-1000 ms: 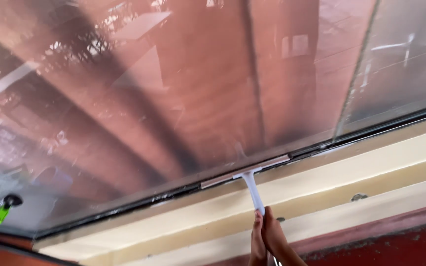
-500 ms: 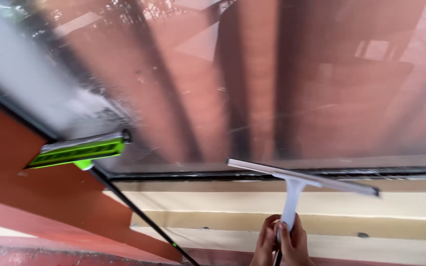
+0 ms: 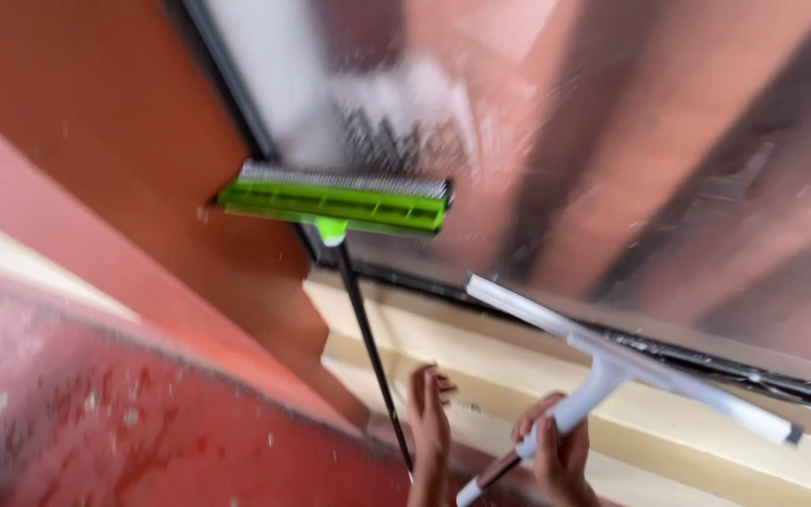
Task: Cleaning a glass window and an outdoor table using a squeegee and a scrubber tool.
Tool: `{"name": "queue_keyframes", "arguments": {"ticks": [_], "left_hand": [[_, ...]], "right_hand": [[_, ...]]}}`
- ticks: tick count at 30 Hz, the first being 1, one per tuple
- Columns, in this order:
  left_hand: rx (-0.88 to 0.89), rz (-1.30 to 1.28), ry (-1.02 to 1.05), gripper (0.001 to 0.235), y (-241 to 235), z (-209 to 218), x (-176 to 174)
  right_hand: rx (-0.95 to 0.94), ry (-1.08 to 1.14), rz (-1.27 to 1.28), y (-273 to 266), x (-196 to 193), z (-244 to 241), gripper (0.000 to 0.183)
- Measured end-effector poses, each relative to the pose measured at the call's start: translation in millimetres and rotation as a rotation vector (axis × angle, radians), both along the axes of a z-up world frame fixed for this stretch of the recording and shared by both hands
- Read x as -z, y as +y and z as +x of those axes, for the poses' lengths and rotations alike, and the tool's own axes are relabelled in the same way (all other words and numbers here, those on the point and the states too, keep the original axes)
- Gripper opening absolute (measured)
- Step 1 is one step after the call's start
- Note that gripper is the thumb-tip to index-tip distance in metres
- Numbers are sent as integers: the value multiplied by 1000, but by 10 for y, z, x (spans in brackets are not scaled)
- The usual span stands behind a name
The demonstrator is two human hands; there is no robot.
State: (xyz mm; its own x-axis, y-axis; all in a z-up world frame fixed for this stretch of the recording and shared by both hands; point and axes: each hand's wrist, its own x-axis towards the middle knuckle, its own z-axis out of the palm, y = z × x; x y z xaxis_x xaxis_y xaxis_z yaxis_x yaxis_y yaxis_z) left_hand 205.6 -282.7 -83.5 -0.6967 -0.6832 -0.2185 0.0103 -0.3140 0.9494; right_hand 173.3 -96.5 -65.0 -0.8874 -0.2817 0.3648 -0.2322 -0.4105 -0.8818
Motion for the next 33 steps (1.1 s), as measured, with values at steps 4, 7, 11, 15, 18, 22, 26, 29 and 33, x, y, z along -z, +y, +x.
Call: {"name": "queue_keyframes", "arguments": {"ticks": [4,7,11,15,18,22,26,29,33], "left_hand": [[-129,-55,34,38,-153,194,-287],[-192,-135,51,38,-426,142,-333],[-247,-230,32,41,-679,122,-188],[-227,-338,5,52,-1004,-82,-351],[-107,-464,-176,46,-1189,-101,-388],[-90,-795,-113,33,-1344,19,-262],[-17,-686,-59,31,-1264,353,-397],[-3,-703,29,28,-1192,671,-465],[-33,-758,56,32,-1355,1012,-512]], "right_hand": [[-57,-26,38,-116,-279,13,40],[-100,-1,27,-426,-509,-87,46],[-86,-3,42,-472,-575,106,49],[-29,40,22,-623,-587,59,48],[62,54,30,-726,-664,227,47],[172,103,-39,-961,-718,401,46],[230,129,-95,-1133,-726,670,46],[250,167,-96,-1237,-751,761,46],[243,189,-93,-1398,-784,864,50]]}}
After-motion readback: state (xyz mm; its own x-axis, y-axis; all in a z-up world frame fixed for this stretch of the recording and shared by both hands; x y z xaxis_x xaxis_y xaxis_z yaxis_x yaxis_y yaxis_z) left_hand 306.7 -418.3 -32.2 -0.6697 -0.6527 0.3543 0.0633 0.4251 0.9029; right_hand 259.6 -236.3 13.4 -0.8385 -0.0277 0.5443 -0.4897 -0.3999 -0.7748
